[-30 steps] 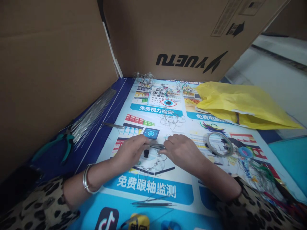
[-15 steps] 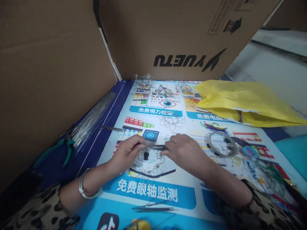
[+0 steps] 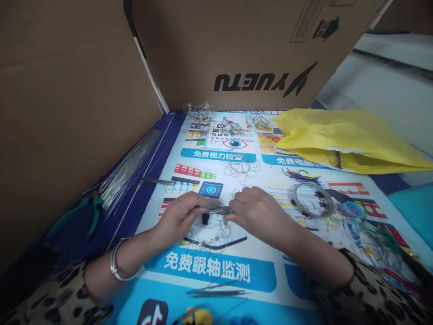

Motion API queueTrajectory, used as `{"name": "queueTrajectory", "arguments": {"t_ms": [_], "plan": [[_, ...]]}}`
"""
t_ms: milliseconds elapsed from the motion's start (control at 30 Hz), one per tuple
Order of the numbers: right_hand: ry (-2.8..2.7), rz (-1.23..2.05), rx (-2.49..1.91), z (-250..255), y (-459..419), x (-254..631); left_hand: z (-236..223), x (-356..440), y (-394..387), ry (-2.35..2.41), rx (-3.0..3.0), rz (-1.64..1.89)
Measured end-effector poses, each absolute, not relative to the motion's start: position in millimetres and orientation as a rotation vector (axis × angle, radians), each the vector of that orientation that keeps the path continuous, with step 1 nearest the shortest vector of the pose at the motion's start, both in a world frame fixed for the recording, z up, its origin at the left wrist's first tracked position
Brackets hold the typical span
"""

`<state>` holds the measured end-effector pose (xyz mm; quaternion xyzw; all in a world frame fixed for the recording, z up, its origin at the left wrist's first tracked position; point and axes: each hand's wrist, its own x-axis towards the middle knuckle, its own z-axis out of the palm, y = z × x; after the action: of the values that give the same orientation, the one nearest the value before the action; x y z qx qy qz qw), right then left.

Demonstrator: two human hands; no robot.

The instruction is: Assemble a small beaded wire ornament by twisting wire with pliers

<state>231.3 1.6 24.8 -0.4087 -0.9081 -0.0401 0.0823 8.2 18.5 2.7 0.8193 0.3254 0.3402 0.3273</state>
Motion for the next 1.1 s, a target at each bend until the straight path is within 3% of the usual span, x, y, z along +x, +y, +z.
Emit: {"name": "queueTrajectory", "arguments": {"t_ms": [1100], "plan": [[-2.760,-0.231,-1.195,18.1,-0.4,227.7,0.2,12.2,14.0,1.016,2.438,0.829]]}}
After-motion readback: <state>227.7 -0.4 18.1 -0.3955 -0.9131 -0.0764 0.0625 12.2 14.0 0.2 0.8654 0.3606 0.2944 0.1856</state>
